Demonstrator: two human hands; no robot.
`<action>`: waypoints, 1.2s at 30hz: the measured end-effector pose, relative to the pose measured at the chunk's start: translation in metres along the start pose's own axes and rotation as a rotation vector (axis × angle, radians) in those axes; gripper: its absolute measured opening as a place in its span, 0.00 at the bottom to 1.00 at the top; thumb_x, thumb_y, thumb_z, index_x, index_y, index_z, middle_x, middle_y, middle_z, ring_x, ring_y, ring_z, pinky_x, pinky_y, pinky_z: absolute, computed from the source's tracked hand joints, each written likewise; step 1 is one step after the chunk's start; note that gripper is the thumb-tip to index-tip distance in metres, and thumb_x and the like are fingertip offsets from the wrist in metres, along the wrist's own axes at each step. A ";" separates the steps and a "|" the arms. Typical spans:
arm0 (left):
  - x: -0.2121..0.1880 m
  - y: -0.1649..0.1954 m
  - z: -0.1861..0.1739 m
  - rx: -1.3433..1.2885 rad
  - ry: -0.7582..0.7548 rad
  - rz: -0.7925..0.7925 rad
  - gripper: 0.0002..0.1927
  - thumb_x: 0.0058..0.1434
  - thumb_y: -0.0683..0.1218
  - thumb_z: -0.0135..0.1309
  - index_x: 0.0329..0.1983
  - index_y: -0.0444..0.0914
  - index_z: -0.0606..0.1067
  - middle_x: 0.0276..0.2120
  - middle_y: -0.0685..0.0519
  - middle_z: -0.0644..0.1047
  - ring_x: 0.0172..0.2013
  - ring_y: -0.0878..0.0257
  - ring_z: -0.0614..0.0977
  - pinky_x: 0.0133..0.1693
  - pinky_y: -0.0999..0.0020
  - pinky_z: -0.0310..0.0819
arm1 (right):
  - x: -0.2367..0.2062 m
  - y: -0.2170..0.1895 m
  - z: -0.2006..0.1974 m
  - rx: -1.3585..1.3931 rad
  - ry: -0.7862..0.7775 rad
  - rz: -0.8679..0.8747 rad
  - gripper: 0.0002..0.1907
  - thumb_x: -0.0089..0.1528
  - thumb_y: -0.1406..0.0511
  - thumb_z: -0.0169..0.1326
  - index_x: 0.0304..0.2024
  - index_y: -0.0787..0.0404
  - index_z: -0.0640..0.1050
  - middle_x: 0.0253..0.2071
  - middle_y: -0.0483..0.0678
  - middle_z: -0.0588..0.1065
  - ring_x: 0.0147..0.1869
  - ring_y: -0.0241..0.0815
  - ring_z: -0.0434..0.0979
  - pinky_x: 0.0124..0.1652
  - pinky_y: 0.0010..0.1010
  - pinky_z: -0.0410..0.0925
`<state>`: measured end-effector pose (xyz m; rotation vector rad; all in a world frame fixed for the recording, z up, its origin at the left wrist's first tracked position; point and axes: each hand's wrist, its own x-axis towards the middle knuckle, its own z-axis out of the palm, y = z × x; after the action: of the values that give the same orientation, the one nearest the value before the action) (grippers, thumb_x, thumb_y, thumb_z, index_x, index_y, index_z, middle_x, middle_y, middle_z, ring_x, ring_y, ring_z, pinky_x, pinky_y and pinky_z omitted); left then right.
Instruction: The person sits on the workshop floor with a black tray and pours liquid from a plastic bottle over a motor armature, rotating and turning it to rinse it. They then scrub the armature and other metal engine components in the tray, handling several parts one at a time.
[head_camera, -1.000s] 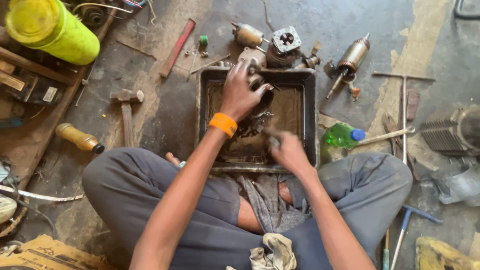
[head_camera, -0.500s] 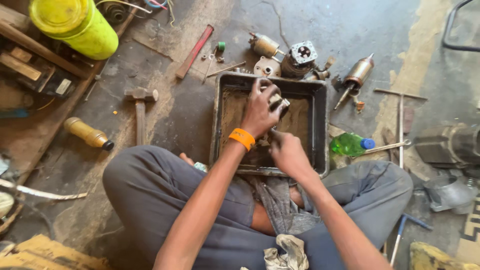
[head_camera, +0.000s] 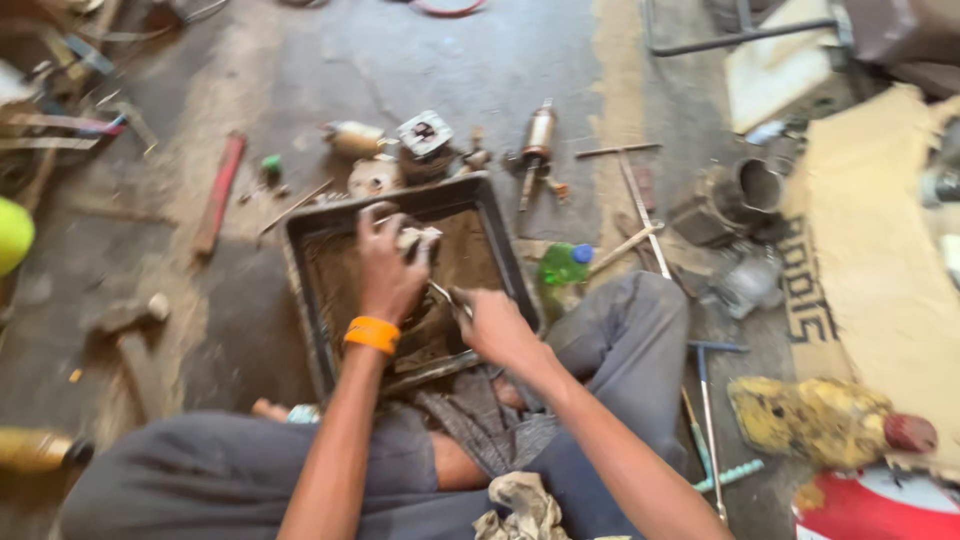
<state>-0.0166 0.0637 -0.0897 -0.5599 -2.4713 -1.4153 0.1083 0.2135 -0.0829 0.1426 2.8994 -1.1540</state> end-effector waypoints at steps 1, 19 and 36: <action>0.002 -0.002 -0.003 0.034 0.014 -0.010 0.18 0.57 0.44 0.66 0.46 0.31 0.77 0.57 0.32 0.69 0.51 0.39 0.77 0.52 0.50 0.75 | -0.011 -0.009 -0.015 -0.050 -0.004 0.050 0.21 0.63 0.68 0.52 0.59 0.62 0.75 0.45 0.64 0.77 0.49 0.69 0.77 0.48 0.53 0.70; 0.029 0.067 -0.076 0.183 -0.733 0.015 0.17 0.50 0.46 0.66 0.41 0.34 0.80 0.35 0.41 0.83 0.35 0.47 0.85 0.38 0.53 0.79 | -0.097 0.135 -0.214 -0.304 0.339 0.378 0.10 0.59 0.62 0.61 0.41 0.57 0.85 0.37 0.50 0.84 0.42 0.45 0.84 0.45 0.37 0.73; -0.105 0.029 0.056 0.968 -1.312 0.255 0.12 0.67 0.48 0.49 0.41 0.44 0.84 0.43 0.51 0.82 0.48 0.54 0.83 0.42 0.57 0.78 | -0.051 0.256 -0.212 -0.397 0.112 0.361 0.10 0.65 0.65 0.56 0.47 0.62 0.81 0.42 0.60 0.81 0.47 0.59 0.82 0.48 0.47 0.73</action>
<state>0.0896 0.1037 -0.1359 -1.7593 -3.1946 0.6204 0.1857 0.5404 -0.1014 0.7021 2.9502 -0.5224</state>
